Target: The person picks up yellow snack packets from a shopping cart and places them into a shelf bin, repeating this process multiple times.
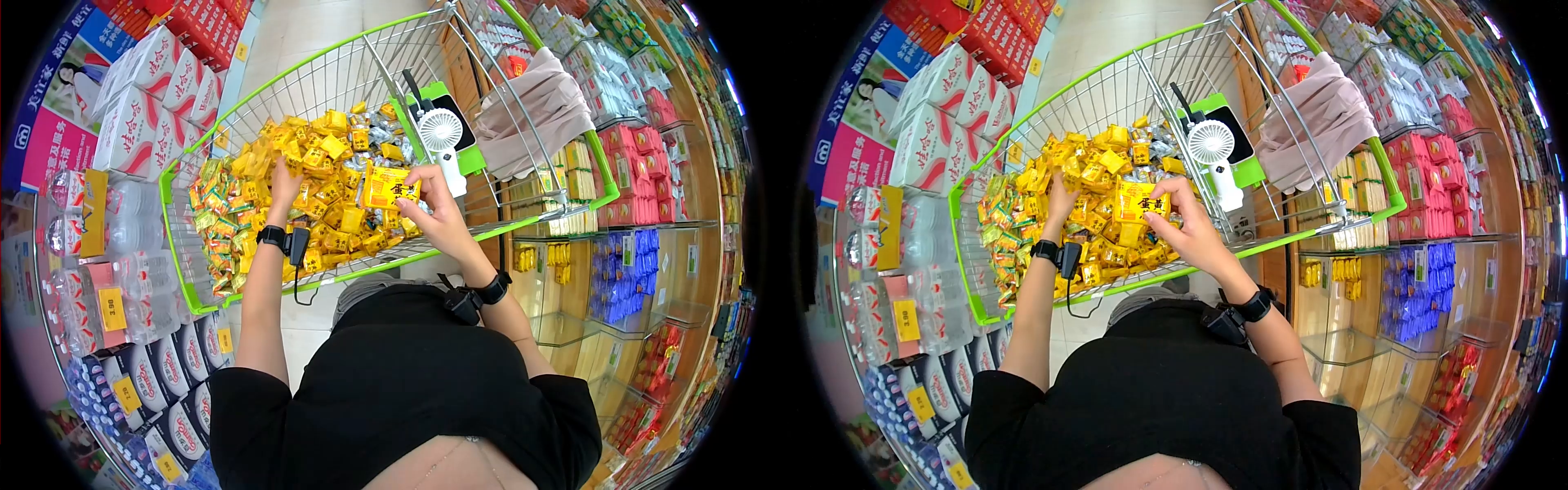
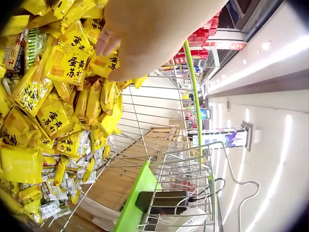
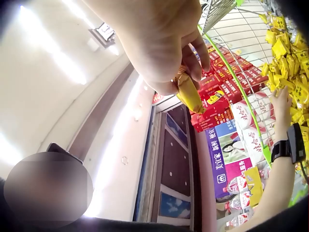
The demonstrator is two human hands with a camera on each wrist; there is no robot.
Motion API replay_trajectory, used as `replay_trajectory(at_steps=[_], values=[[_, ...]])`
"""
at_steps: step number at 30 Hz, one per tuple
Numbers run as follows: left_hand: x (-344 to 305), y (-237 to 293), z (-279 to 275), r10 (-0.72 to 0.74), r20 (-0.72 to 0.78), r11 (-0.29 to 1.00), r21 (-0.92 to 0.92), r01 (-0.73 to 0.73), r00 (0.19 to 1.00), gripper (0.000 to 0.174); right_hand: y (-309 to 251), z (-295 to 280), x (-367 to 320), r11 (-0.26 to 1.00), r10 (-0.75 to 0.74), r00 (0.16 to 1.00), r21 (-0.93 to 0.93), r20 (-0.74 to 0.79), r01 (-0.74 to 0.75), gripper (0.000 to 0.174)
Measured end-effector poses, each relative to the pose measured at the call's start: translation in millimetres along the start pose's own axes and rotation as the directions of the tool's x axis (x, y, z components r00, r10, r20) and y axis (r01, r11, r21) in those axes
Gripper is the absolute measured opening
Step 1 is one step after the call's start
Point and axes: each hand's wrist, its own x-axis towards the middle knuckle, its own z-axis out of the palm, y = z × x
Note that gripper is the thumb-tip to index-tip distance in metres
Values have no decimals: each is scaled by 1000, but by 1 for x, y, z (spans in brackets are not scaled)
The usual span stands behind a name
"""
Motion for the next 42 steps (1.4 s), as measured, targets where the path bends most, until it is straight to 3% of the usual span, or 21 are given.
replay_trajectory(at_steps=[3, 11, 13, 15, 18, 22, 25, 27, 30, 34, 36, 37, 38, 40, 42], values=[[2, -7, 5, 7, -71, 1000, 9, -6, 997, 63, 1, -1, 0, 1000, -19, 1000, -15, -2, 19, 26], [9, -19, 7, -43, -26, 998, -53, 42, 999, 63, 3, 2, -2, 1000, 15, 1000, -12, -1, -15, 26], [6, -18, 8, -45, -19, 998, -49, 44, 999, 63, 3, 6, -2, 998, -44, 995, 49, -88, 48, 26], [3, -15, 9, 9, -102, 998, 64, -3, 995, 59, -2, 6, -3, 996, -17, 997, 84, -78, 24, 25], [1, -7, 7, -50, -83, 994, 95, 58, 995, 56, -3, 6, -4, 993, 9, 998, 122, -67, -1, 25], [-1, -11, 6, 2, -156, 979, 203, 31, 988, 52, 2, 2, -7, 995, 50, 997, 95, -58, -44, 24], [-3, -14, 5, 67, -234, 969, 246, -8, 970, 51, 1, 4, -7, 991, 2, 997, 132, -83, 9, 24], [-2, -14, 2, -76, -267, 994, 56, 95, 961, 49, 0, 3, -7, 989, 20, 996, 149, -85, -8, 24], [6, -14, -5, -11, -376, 999, 31, 25, 926, 46, 0, 1, -9, 983, 55, 995, 178, -85, -39, 26], [10, 1, -33, 13, -349, 990, -127, -61, 937, 43, -6, 0, -10, 979, 87, 991, 194, -106, -65, 35], [1, 16, -45, 77, -306, 915, -356, -189, 949, 43, -11, -1, -9, 984, 72, 992, 171, -107, -53, 39], [3, 16, -49, 132, -285, 918, -326, -225, 949, 42, -12, -1, -9, 988, 59, 992, 147, -108, -43, 43], [-1, 18, -51, 132, -286, 918, -326, -226, 949, 42, -12, -1, -10, 988, 58, 992, 147, -108, -42, 43], [-33, 58, -72, 92, -59, 789, -604, -109, 994, 42, -10, -2, -10, 991, 22, 993, 134, -112, -7, 48], [-54, 80, -79, 112, -20, 754, -650, -98, 993, 42, -15, -3, -11, 990, 40, 993, 135, -111, -25, 48]])
